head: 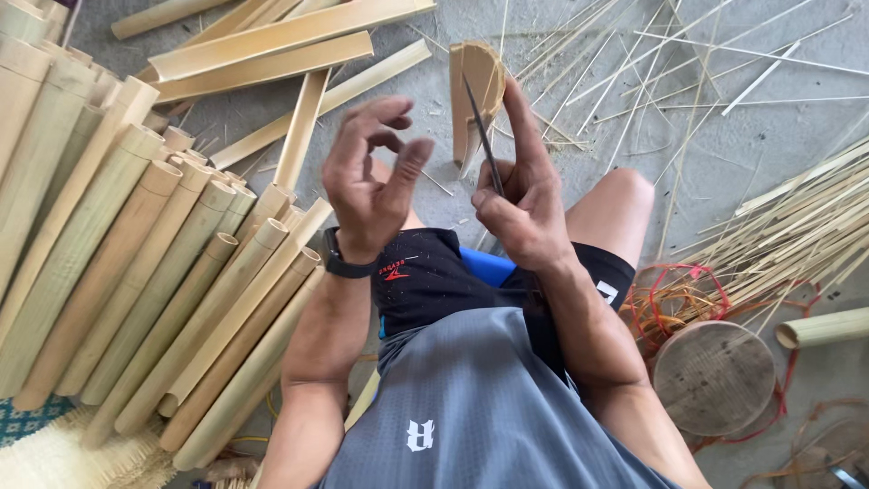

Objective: The person uses a knife to split and carve small bamboo pieces. They hold the bamboo in one hand and carefully shave and shape it with the knife in the other, occasionally picking up new pieces from a nearby pile.

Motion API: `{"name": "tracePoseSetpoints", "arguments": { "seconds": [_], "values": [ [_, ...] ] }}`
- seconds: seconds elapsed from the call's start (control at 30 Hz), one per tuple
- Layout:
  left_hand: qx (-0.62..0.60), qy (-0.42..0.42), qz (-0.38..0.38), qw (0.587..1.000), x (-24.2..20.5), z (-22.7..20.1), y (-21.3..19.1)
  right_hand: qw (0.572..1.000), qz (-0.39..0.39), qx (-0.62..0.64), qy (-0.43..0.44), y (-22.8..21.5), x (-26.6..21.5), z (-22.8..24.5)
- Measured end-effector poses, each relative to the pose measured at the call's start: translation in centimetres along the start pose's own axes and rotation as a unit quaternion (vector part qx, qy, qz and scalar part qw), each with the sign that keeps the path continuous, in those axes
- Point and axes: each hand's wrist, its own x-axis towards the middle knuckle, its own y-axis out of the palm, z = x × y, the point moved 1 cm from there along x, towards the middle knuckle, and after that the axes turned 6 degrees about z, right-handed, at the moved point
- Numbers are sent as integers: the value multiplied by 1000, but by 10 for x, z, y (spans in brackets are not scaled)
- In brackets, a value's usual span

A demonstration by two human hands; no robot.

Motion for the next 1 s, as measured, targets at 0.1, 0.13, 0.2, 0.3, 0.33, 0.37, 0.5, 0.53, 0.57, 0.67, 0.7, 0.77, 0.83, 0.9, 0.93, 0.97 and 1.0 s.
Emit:
{"name": "tracePoseSetpoints", "arguments": {
  "seconds": [0.1,0.13,0.2,0.3,0.33,0.37,0.5,0.53,0.57,0.67,0.7,0.77,0.83,0.9,0.93,0.97,1.0],
  "values": [
    [-21,65,-23,997,5,-11,4,999,21,-26,-22,8,-6,21],
    [-35,59,-27,997,4,-13,3,999,23,-35,-26,10,-11,26],
    [-51,45,-33,997,0,-13,-1,998,31,-54,-34,6,-14,24],
    [-30,20,-20,999,-1,-2,-4,996,-18,-59,67,-6,7,-28],
    [3,17,3,1000,-4,2,-4,993,-34,-30,110,-12,11,-53],
    [39,20,24,999,1,10,-2,988,-47,-2,148,-19,23,-78],
    [86,40,66,993,8,37,18,980,-54,-11,191,-40,34,-149],
    [92,16,63,994,11,44,31,981,-47,-37,184,-42,37,-154],
    [96,-11,64,993,12,50,41,981,-45,-60,179,-42,33,-159],
    [73,-13,24,997,13,55,50,972,-28,-98,212,-41,32,-161],
    [59,-2,4,998,15,50,49,972,-32,-121,201,-43,33,-160],
    [62,-1,58,996,12,40,23,969,-37,-165,178,-49,34,-171],
    [15,69,-59,996,10,19,-12,948,-76,-228,208,-66,35,-193],
    [54,106,-149,982,5,-10,-63,915,-123,-341,174,-94,30,-216],
    [84,113,-186,972,2,-24,-85,887,-146,-420,127,-107,24,-226],
    [114,122,-224,960,0,-36,-105,897,-173,-360,190,-122,19,-235],
    [142,129,-259,946,-1,-47,-123,900,-197,-298,251,-135,15,-243]
  ]
}}
